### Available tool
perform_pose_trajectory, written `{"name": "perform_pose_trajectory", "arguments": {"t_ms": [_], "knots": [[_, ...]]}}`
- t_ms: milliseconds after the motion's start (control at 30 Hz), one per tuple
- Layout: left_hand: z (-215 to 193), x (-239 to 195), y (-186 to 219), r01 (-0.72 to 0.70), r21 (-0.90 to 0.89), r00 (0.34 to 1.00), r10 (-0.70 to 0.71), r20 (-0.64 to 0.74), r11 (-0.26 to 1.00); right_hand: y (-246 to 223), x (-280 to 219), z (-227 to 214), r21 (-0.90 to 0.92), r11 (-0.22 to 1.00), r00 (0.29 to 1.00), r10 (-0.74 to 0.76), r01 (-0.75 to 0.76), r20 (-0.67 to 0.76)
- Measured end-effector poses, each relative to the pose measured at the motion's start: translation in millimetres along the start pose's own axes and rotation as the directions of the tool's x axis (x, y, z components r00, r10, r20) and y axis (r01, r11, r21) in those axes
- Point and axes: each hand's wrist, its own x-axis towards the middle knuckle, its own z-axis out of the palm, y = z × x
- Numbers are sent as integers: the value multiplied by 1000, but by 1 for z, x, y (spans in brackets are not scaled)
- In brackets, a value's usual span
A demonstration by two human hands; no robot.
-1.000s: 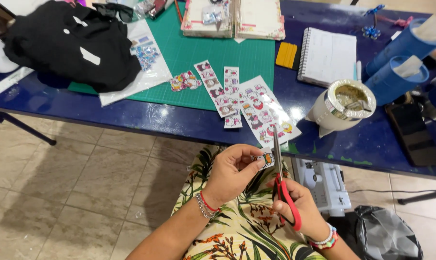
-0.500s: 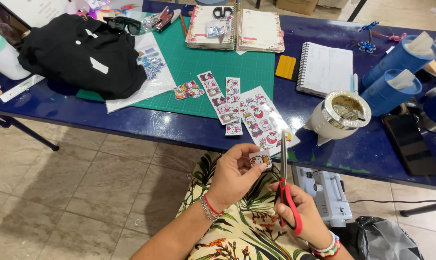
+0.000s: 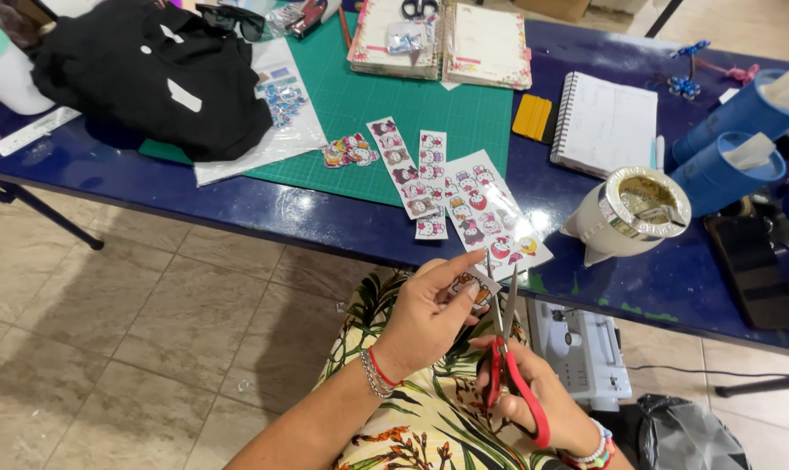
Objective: The person uses red-handled scissors to cut out individual cartoon stickers from a printed sheet. They carefully trim around the edges of the characters, holding the paper with one hand and maneuvering the scissors with the other.
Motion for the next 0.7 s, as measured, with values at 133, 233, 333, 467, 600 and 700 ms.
{"name": "perform_pose_trajectory", "arguments": {"t_ms": [133, 233, 333, 467, 600, 700], "knots": [[5, -3, 2, 59, 7, 997, -58, -41, 998, -4, 3, 2, -23, 999, 1000, -30, 30, -2], [4, -1, 10, -103, 194, 992, 115, -52, 976, -4, 9, 4, -25, 997, 997, -80, 79, -21], [8, 2, 15, -132, 109, 991, 135, -23, 985, -1, 14, 0, -142, 985, 991, -112, 101, -68], [5, 5, 9, -116, 100, 993, 118, -8, 988, 0, 23, -1, -146, 975, 981, -177, 165, -74], [-1, 8, 4, -100, 123, 994, 104, -22, 987, 2, 33, 1, -171, 964, 974, -216, 202, -69], [-3, 9, -2, -117, 128, 991, 125, -57, 985, 5, 37, 1, -216, 961, 977, -194, 171, -90]]}}
